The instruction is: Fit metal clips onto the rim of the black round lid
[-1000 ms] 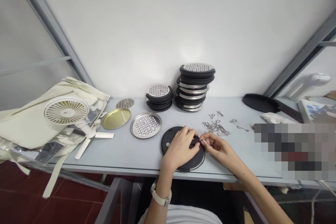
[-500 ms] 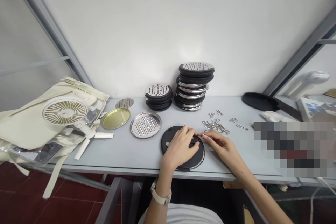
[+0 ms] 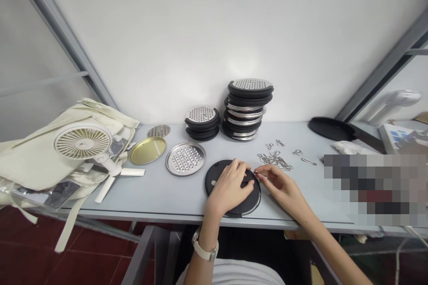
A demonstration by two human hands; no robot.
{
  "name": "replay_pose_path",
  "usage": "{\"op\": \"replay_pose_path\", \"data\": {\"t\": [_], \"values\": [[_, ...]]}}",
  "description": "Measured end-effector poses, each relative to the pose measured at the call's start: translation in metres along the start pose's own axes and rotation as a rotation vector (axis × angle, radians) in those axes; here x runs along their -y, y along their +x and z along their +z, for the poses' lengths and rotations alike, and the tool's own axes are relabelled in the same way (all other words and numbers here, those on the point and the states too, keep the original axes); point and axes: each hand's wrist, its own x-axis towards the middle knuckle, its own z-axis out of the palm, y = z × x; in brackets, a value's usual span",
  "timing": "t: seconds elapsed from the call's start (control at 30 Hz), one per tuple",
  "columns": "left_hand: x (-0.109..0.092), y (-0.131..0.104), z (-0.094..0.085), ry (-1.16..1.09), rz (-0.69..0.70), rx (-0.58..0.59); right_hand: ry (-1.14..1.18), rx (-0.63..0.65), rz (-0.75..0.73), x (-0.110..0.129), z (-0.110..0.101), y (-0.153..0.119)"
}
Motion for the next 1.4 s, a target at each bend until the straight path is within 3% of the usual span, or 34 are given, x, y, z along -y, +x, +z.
{"op": "replay_pose_path", "data": {"t": [0.27,0.4,0.9,1.4], "values": [[-0.0003,-0.0002,-0.0005,0.000,0.003,-0.001,-0.151,-0.023,0.011,0.0063,-0.0034,-0.0004],[0.0000,-0.0002,-0.0002,0.009,0.001,-0.001,-0.150,0.019,0.070,0.0066,-0.0042,0.0010],[-0.0015,0.0003,-0.0007,0.007,0.004,0.005,-0.078,-0.024,0.078,0.0032,-0.0031,0.0008],[-0.0025,0.0004,-0.0026,0.043,0.019,0.010,-0.096,0.079,0.044,0.0065,-0.0022,-0.0013]]}}
